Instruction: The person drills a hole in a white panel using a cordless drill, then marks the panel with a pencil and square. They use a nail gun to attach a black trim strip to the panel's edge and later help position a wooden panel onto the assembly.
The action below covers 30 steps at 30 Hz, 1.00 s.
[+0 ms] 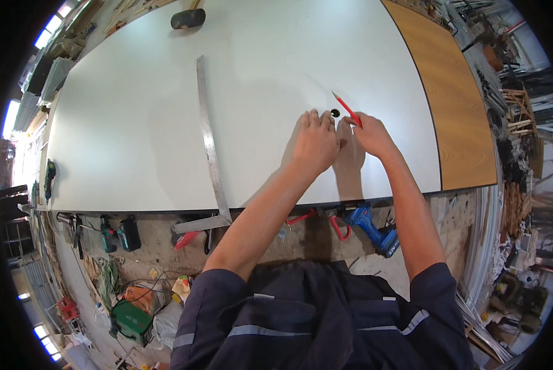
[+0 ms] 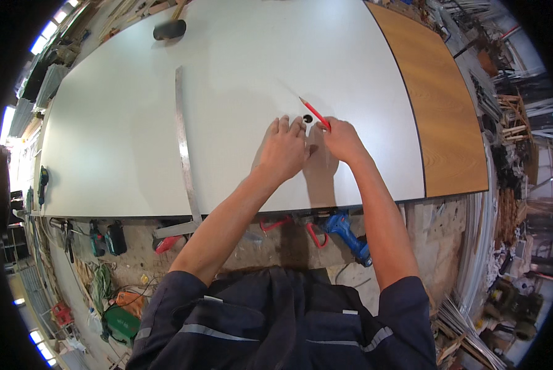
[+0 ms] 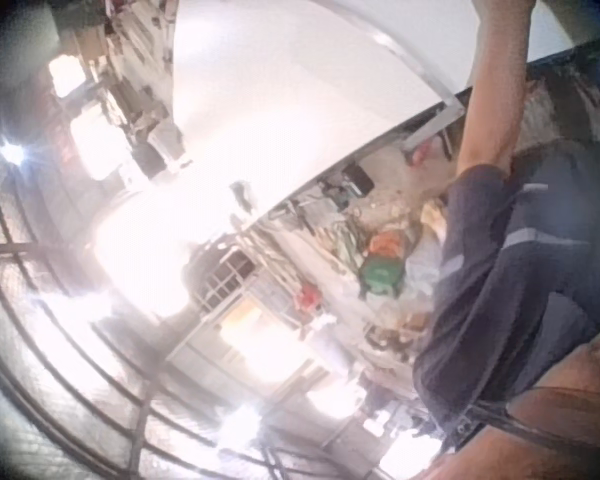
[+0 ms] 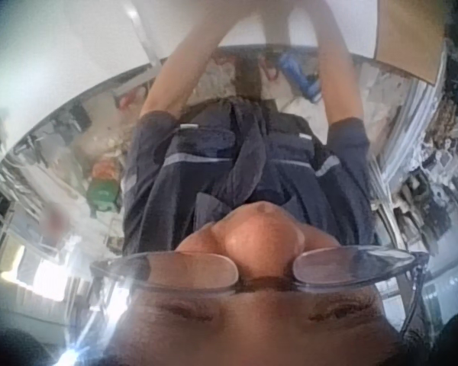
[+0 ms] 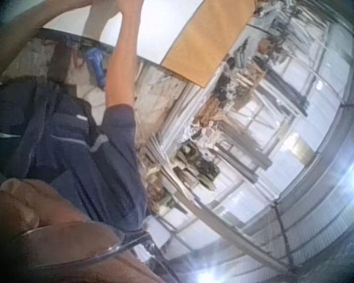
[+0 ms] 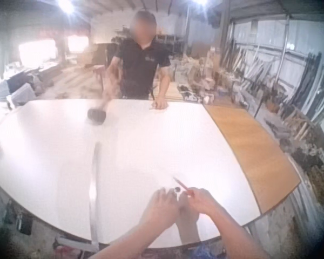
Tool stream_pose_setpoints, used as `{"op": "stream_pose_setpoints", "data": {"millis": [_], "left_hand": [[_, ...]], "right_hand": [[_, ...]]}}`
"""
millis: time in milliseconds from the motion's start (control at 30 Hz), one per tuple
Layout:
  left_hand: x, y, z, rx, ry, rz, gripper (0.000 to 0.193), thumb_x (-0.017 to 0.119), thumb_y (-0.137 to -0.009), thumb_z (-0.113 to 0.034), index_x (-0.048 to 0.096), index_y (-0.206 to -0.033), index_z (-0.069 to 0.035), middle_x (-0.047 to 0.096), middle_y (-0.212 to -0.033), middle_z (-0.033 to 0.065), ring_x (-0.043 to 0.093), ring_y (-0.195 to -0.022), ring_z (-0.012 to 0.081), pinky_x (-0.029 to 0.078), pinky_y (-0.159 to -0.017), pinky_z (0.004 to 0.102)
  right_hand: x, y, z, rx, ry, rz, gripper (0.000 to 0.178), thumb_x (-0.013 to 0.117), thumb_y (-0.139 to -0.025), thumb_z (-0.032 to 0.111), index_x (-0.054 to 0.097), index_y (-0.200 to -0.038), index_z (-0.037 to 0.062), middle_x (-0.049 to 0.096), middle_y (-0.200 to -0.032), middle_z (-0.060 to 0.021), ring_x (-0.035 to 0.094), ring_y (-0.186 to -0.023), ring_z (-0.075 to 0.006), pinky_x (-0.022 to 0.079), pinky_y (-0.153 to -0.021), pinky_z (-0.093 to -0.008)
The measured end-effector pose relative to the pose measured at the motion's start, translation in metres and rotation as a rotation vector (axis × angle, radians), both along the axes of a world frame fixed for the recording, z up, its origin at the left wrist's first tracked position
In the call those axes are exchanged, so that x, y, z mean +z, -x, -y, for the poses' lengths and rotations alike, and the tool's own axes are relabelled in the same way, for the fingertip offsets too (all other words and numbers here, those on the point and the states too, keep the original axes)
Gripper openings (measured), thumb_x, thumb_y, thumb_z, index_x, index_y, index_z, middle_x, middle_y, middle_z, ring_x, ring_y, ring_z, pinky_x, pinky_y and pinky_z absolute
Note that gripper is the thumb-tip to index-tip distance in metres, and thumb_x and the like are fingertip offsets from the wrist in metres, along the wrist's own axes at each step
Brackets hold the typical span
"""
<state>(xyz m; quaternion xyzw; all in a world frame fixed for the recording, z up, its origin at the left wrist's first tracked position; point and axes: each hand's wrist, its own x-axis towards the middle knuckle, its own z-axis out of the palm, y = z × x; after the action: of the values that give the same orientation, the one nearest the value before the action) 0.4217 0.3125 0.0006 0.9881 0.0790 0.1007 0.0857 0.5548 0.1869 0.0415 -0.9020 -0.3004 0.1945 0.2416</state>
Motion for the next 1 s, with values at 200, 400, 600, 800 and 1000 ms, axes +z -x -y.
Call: {"op": "stream_pose_setpoints", "data": {"millis": [200,400,600,800,1000], "left_hand": [[0.002,-0.003,0.001,0.010,0.027,-0.068,0.068,0.061,-0.098,-0.046,0.054,-0.143,0.005,0.049,-0.154,0.0164,0.040,-0.145,0.0410,0.031,-0.120,0.0536],[0.014,0.008,-0.005,0.004,0.116,-0.155,0.069,0.057,-0.099,-0.049,0.052,-0.147,0.001,0.044,-0.159,0.0150,0.035,-0.149,0.0392,0.026,-0.123,0.0541],[0.011,0.074,-0.005,-0.050,0.219,-0.069,0.059,0.061,-0.099,-0.044,0.058,-0.140,-0.003,0.049,-0.154,0.0161,0.038,-0.147,0.0400,0.030,-0.121,0.0548],[0.002,0.130,0.017,-0.023,0.026,0.011,0.062,0.066,-0.095,-0.039,0.054,-0.144,-0.003,0.046,-0.154,0.0178,0.038,-0.145,0.0404,0.029,-0.120,0.0554],[-0.011,0.130,0.033,-0.037,-0.084,-0.081,0.064,0.051,-0.100,-0.033,0.042,-0.151,0.005,0.037,-0.159,0.0270,0.028,-0.151,0.0470,0.022,-0.125,0.0566]], "right_hand": [[0.002,0.008,0.000,0.007,0.055,-0.008,0.038,0.052,-0.093,0.009,0.066,-0.128,0.0028,0.071,-0.117,-0.0235,0.067,-0.110,-0.0393,0.052,-0.097,-0.0450],[-0.003,0.023,0.006,0.019,-0.075,0.041,0.033,0.054,-0.094,0.013,0.069,-0.122,0.0024,0.072,-0.106,-0.0270,0.069,-0.098,-0.0429,0.054,-0.088,-0.0470],[-0.028,0.056,0.049,-0.060,-0.250,-0.118,0.041,0.054,-0.099,0.015,0.059,-0.135,-0.0042,0.074,-0.122,-0.0147,0.070,-0.109,-0.0260,0.055,-0.089,-0.0376],[-0.006,0.123,0.078,-0.227,-0.588,-0.511,0.037,0.048,-0.105,0.011,0.052,-0.137,-0.0064,0.071,-0.123,-0.0197,0.070,-0.104,-0.0226,0.056,-0.085,-0.0330],[0.077,0.213,0.030,0.191,-0.542,-0.464,0.034,0.050,-0.098,0.004,0.066,-0.126,-0.0053,0.072,-0.117,-0.0110,0.070,-0.103,-0.0202,0.046,-0.107,-0.0326]]}}
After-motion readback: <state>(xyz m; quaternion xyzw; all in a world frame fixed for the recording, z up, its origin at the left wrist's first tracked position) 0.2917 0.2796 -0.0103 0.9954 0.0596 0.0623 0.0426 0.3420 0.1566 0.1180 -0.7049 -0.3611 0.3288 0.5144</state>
